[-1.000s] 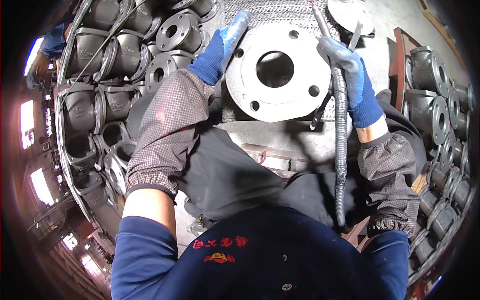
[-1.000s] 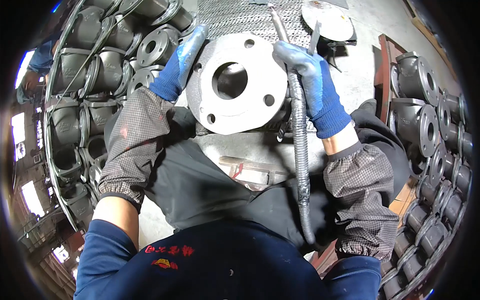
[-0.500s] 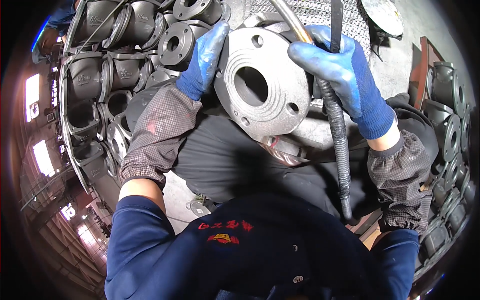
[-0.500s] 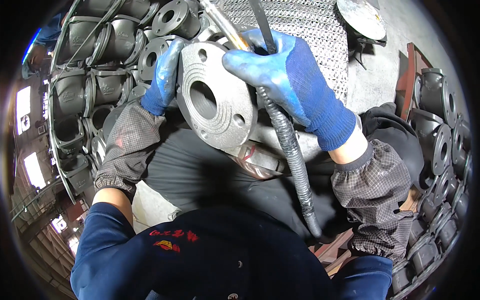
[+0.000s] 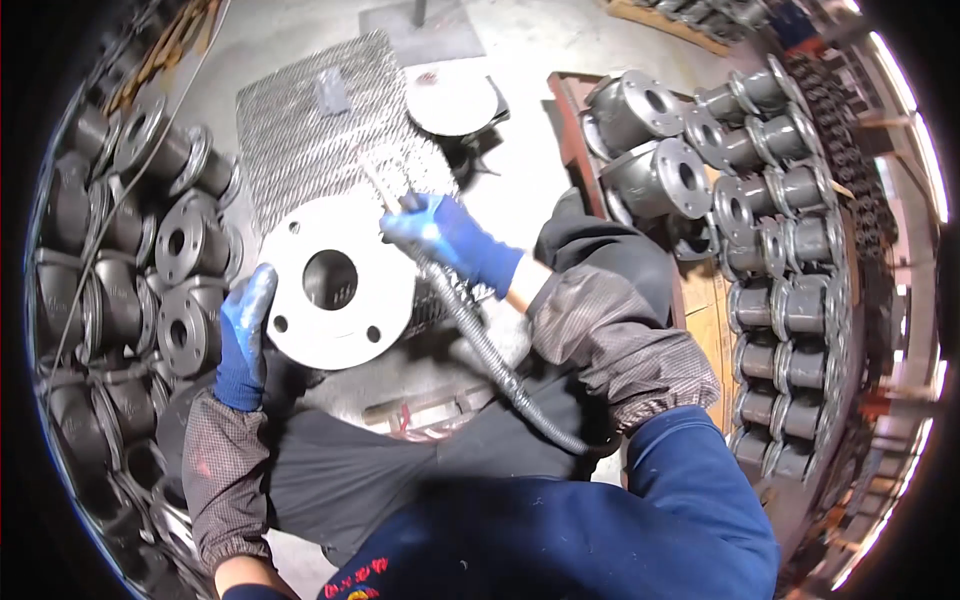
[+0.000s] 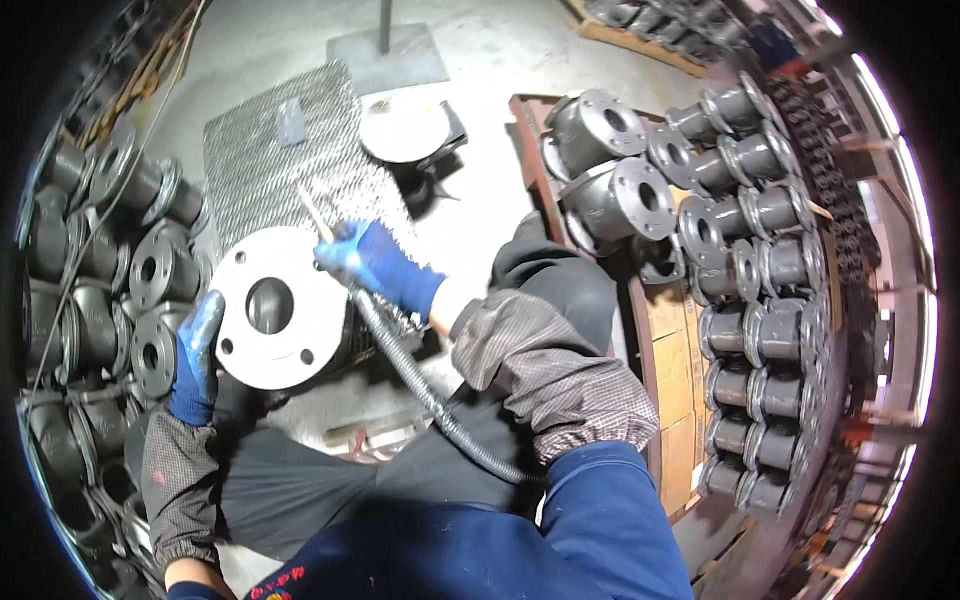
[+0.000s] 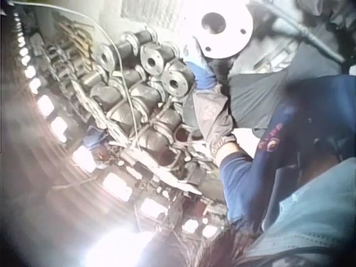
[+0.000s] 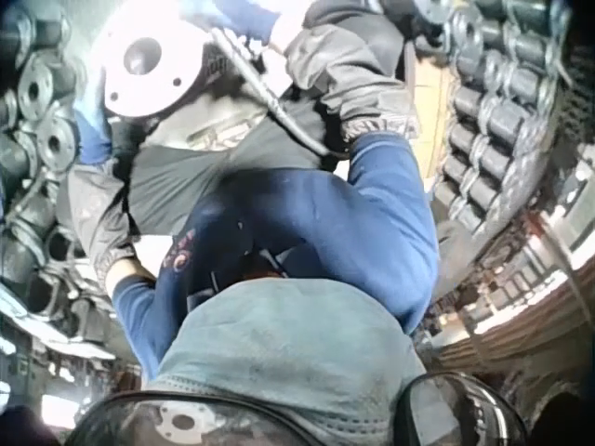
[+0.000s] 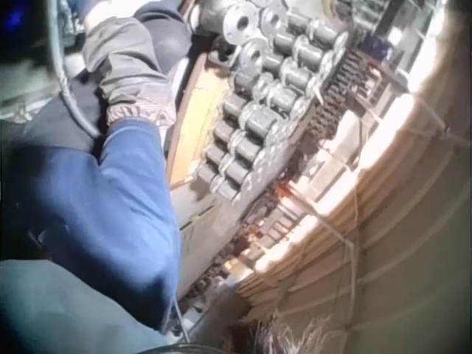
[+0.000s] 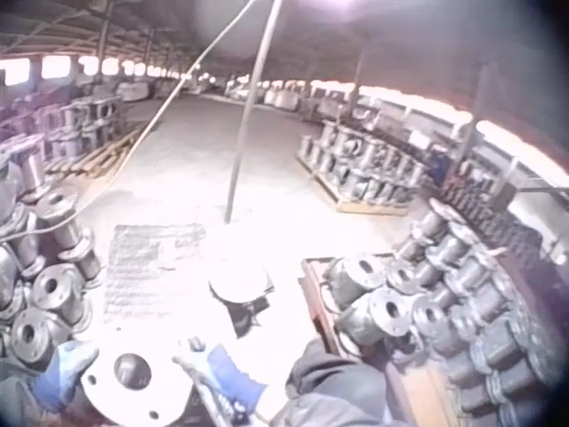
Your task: The person uses a pneumatic grinder to finish the surface of a metal valve housing, rotating it by hand to clean the interior and exterior edges.
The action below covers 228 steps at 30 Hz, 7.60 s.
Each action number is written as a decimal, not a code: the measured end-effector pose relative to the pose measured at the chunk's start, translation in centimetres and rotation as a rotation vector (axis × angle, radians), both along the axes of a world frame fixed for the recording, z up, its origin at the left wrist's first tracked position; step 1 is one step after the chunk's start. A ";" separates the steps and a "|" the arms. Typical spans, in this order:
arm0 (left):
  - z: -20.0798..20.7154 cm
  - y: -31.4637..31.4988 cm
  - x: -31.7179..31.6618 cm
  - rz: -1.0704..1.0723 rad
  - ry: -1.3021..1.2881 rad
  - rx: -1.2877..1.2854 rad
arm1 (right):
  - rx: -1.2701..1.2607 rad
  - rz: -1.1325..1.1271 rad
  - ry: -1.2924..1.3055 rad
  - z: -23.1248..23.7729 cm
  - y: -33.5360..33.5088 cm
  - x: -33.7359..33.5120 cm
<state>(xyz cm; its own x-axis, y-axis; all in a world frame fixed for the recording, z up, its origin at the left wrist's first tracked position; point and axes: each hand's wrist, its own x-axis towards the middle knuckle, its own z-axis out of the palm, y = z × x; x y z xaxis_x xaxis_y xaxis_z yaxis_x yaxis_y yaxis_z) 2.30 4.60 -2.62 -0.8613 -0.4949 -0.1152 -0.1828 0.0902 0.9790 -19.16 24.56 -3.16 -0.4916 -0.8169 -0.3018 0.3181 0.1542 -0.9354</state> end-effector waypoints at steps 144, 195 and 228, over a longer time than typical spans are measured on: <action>2.2 -4.9 6.1 0.204 -0.373 -0.153 | 0.114 0.010 0.042 5.3 -0.8 0.9; -1.2 -6.4 3.0 0.136 -0.263 -0.088 | 0.479 0.752 0.490 14.0 -3.9 4.8; 6.1 2.9 -4.1 -0.036 -0.155 -0.065 | -0.146 0.249 0.306 1.4 1.7 -2.5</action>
<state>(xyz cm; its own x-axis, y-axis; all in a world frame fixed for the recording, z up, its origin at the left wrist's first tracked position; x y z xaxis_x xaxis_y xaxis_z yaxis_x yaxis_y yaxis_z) -1.85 7.49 3.44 -0.8529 -0.4749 -0.2169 -0.3266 0.1612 0.9313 -21.63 26.30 -1.76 -0.3223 -0.9456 -0.0445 -0.0085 0.0499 -0.9987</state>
